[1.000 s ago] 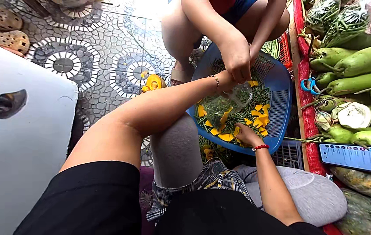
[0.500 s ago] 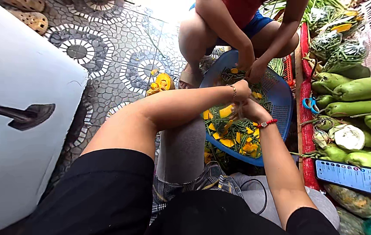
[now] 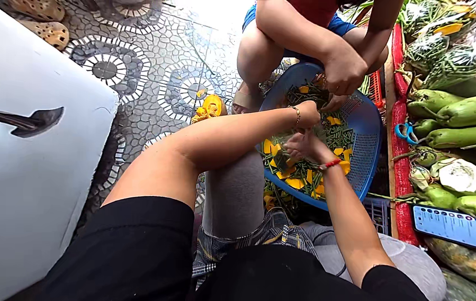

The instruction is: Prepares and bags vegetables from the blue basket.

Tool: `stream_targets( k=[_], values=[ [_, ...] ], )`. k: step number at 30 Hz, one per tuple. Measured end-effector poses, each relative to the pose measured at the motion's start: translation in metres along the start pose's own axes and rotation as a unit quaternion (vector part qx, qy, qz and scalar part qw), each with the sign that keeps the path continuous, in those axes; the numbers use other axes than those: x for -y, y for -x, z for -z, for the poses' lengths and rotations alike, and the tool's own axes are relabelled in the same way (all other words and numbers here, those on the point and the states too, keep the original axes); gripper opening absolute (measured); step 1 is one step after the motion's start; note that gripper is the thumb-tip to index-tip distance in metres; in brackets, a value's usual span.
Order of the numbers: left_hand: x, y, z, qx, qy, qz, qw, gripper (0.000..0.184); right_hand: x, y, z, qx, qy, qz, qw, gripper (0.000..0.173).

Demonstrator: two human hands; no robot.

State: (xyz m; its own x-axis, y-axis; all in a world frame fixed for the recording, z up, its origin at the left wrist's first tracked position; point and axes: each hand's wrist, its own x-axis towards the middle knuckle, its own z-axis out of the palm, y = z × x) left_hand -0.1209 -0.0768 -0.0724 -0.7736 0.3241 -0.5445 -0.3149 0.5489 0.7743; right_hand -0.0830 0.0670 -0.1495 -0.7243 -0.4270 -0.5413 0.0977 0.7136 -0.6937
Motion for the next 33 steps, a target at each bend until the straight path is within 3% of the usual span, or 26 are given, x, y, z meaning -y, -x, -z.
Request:
stream_targets(
  k=[3,4,6,8,9,10,11,12,13,14,16,18,19,22,23,24,25,26,27,28,29,33],
  values=[
    [-0.001,0.005,0.005,-0.003,0.095,-0.008,0.995,0.032,0.028,0.059,0.033,-0.111,0.038,0.113,0.987,0.017],
    [-0.005,0.011,0.002,0.000,0.144,-0.018,0.989,0.028,0.035,0.074,0.043,-0.106,0.058,0.130,0.984,0.017],
    [-0.016,0.027,-0.011,0.013,0.181,-0.057,0.982,0.017,0.046,0.101,0.052,-0.038,0.127,0.063,0.989,0.021],
    [-0.027,0.040,-0.026,0.059,0.149,-0.094,0.983,0.027,0.063,0.122,0.038,-0.042,0.224,-0.048,0.973,0.029],
    [-0.032,0.040,-0.034,0.076,0.132,-0.108,0.982,0.033,0.071,0.134,0.023,-0.112,0.254,-0.053,0.959,0.032],
    [-0.038,0.039,-0.041,0.085,0.131,-0.121,0.980,0.035,0.071,0.146,0.004,-0.240,0.266,0.010,0.933,0.033],
    [-0.046,0.040,-0.043,0.085,0.146,-0.137,0.976,0.034,0.066,0.152,-0.014,-0.386,0.245,0.125,0.881,0.028],
    [-0.056,0.042,-0.042,0.084,0.171,-0.157,0.969,0.033,0.064,0.154,-0.027,-0.474,0.176,0.234,0.830,0.022],
    [-0.065,0.045,-0.038,0.079,0.194,-0.176,0.962,0.032,0.064,0.154,-0.037,-0.498,0.106,0.309,0.803,0.013],
    [-0.075,0.049,-0.032,0.075,0.203,-0.190,0.958,0.031,0.064,0.149,-0.048,-0.481,0.057,0.353,0.800,0.009],
    [-0.090,0.054,-0.028,0.068,0.199,-0.195,0.958,0.032,0.059,0.118,-0.070,-0.403,0.039,0.353,0.844,0.012],
    [-0.102,0.056,-0.033,0.091,0.190,-0.182,0.961,0.031,0.052,0.071,-0.080,-0.219,0.118,0.199,0.948,0.027],
    [-0.107,0.056,-0.037,0.104,0.185,-0.177,0.961,0.030,0.051,0.046,-0.079,-0.112,0.167,0.113,0.973,0.034],
    [-0.108,0.051,-0.051,0.118,0.151,-0.170,0.967,0.025,0.066,-0.032,-0.065,0.091,0.287,-0.050,0.952,0.052],
    [-0.103,0.046,-0.055,0.114,0.123,-0.164,0.972,0.026,0.067,-0.049,-0.062,0.103,0.296,-0.055,0.948,0.054],
    [-0.094,0.040,-0.058,0.112,0.081,-0.151,0.979,0.029,0.051,-0.054,-0.070,0.040,0.281,0.006,0.959,0.050],
    [-0.083,0.030,-0.060,0.107,0.041,-0.137,0.984,0.031,0.028,-0.056,-0.088,-0.074,0.249,0.086,0.962,0.044],
    [-0.072,0.020,-0.059,0.106,0.004,-0.121,0.987,0.031,0.056,-0.050,-0.074,0.064,0.268,-0.039,0.961,0.047],
    [-0.062,0.010,-0.057,0.105,-0.034,-0.100,0.989,0.030,0.065,-0.049,-0.076,0.125,0.229,-0.113,0.959,0.045],
    [-0.053,0.002,-0.057,0.101,-0.073,-0.079,0.989,0.029,0.034,-0.046,-0.106,-0.001,0.186,-0.055,0.981,0.039],
    [-0.046,-0.006,-0.055,0.096,-0.103,-0.060,0.988,0.028,0.004,-0.048,-0.133,-0.116,0.165,0.013,0.979,0.034],
    [-0.036,-0.028,-0.045,0.070,-0.119,-0.035,0.990,0.030,-0.021,-0.024,-0.118,-0.025,0.179,0.022,0.983,0.036]
  ],
)
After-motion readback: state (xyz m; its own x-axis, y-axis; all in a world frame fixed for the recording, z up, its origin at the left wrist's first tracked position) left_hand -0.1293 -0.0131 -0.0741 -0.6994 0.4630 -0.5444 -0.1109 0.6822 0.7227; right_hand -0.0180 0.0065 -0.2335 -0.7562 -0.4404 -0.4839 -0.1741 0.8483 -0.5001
